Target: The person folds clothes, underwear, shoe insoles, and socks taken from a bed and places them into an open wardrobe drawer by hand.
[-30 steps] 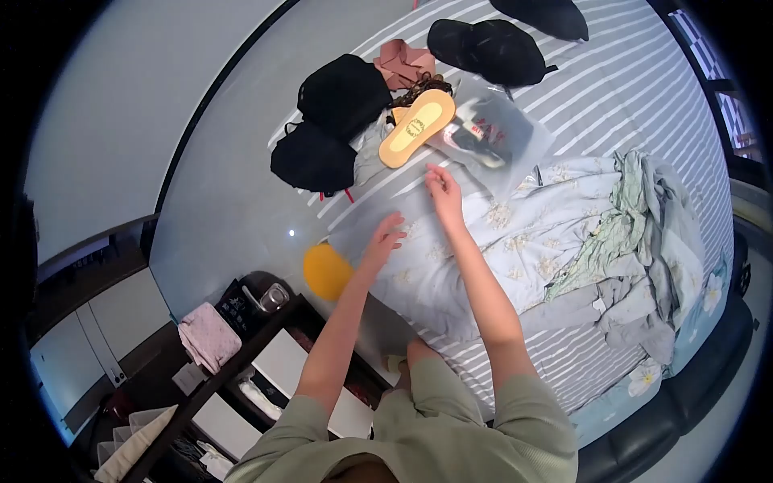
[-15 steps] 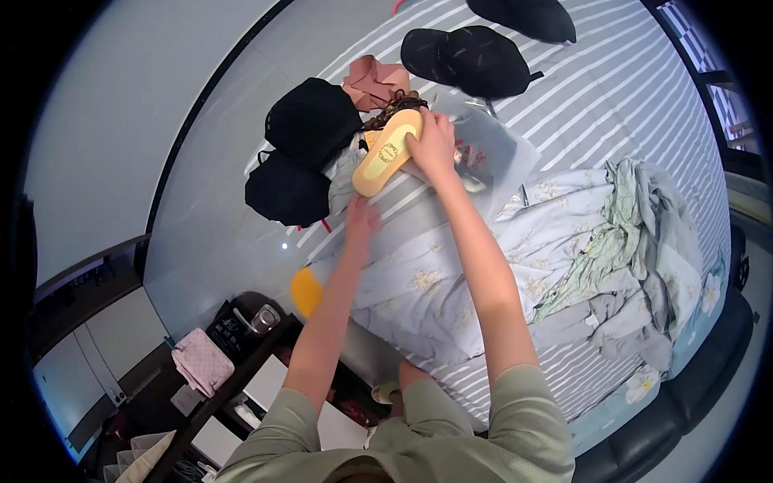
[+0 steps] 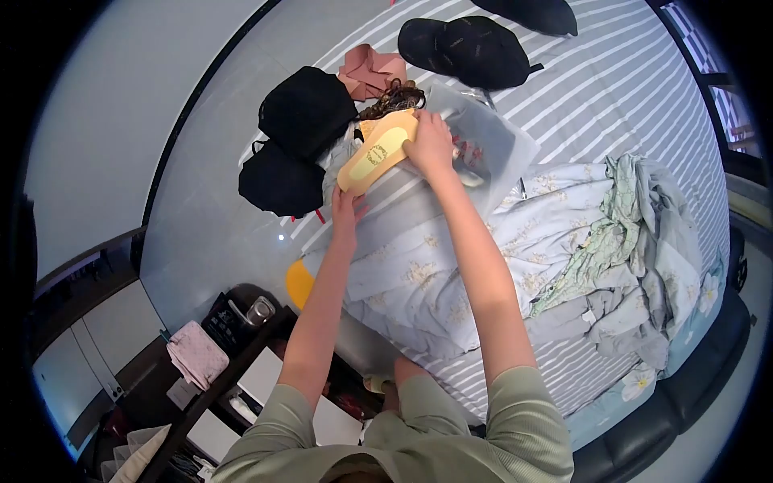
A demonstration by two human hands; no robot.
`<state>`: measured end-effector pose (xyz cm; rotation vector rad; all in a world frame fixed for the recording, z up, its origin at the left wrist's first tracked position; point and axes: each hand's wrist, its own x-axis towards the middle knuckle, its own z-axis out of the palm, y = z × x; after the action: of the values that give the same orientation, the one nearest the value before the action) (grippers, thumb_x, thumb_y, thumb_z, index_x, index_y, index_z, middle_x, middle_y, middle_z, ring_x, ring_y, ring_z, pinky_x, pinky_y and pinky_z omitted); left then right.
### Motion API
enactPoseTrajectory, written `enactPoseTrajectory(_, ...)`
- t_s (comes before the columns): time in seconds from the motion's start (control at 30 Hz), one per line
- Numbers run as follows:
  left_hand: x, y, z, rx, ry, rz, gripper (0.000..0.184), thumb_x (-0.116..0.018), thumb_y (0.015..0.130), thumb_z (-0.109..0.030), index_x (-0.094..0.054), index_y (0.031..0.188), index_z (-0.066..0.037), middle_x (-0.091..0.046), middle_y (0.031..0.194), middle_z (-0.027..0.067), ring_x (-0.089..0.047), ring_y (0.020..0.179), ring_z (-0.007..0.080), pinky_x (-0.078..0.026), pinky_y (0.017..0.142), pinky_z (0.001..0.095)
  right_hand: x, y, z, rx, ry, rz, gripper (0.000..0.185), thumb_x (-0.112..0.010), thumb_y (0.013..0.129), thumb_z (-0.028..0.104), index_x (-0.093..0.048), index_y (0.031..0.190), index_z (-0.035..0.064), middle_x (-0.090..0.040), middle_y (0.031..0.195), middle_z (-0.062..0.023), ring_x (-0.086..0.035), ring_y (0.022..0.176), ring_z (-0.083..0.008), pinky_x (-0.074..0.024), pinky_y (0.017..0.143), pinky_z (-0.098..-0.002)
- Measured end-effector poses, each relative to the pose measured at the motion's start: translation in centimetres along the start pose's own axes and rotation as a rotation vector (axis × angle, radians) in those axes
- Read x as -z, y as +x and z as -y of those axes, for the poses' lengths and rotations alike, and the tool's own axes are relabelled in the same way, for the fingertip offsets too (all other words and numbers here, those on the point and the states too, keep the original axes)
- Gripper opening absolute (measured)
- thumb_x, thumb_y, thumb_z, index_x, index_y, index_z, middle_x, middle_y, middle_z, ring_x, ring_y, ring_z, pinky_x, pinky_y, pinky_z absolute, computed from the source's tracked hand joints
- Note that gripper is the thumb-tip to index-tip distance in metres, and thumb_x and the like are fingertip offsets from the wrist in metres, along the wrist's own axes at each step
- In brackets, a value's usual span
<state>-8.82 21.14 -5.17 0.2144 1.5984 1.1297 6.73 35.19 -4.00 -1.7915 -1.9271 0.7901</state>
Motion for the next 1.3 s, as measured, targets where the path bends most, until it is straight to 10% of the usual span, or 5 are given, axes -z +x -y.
enactPoseTrajectory(0.33,0.5,-1.6,1.9,-0.146,-0.155,-0.015,0.046,-0.052,0.085,-0.018,-0.032,0.125,-0.009,-0.037,0.120,0.0062,-0.050,0.099,0.0172,-0.046,0.083,0.0325,-0.2,-3.3,0.4,-0.003,0.345,-0.058,0.046,-0.055,0.071,0.009,-0.043,0.116,0.0062,-0.054,0.107,-0.0175,-0.053,0.099,-0.0334,-0.0427,0.084,-0.0379)
enactPoseTrajectory(0.53,2.0,-4.3,0.3,0.057,-0.197,-0.126,0.036,-0.058,0.080,-0.012,-0.047,0.113,-0.005,-0.057,0.101,0.0064,-0.059,0.088,0.0165,-0.051,0.073,0.0309,-0.2,-5.6,0.2,0.021,0.557,-0.095,0.044,-0.053,0.076,0.006,-0.043,0.119,0.0060,-0.056,0.109,-0.0170,-0.054,0.101,-0.0287,-0.0422,0.085,-0.0331)
enactPoseTrajectory(0.93,6.2,-11.3,-3.8,0.046,0.063,0.421,0.027,-0.059,0.081,-0.010,-0.057,0.105,0.001,-0.063,0.086,0.0016,-0.058,0.075,0.0062,-0.045,0.066,0.0191,2.0,-9.7,7.1,0.099,0.880,0.180,0.030,-0.048,0.087,0.008,-0.046,0.116,0.0010,-0.057,0.102,-0.0050,-0.052,0.095,-0.0095,-0.0397,0.082,-0.0220)
enactPoseTrajectory(1.3,13.0,-16.9,-4.1,-0.031,-0.223,0.108,0.021,-0.055,0.086,-0.018,-0.060,0.092,0.001,-0.060,0.080,0.0004,-0.054,0.070,0.0041,-0.041,0.061,0.0179,0.5,-19.2,14.8,-0.178,1.168,0.525,0.034,-0.053,0.085,0.016,-0.048,0.117,0.0040,-0.055,0.081,0.0015,-0.052,0.075,-0.0057,-0.0415,0.069,-0.0194)
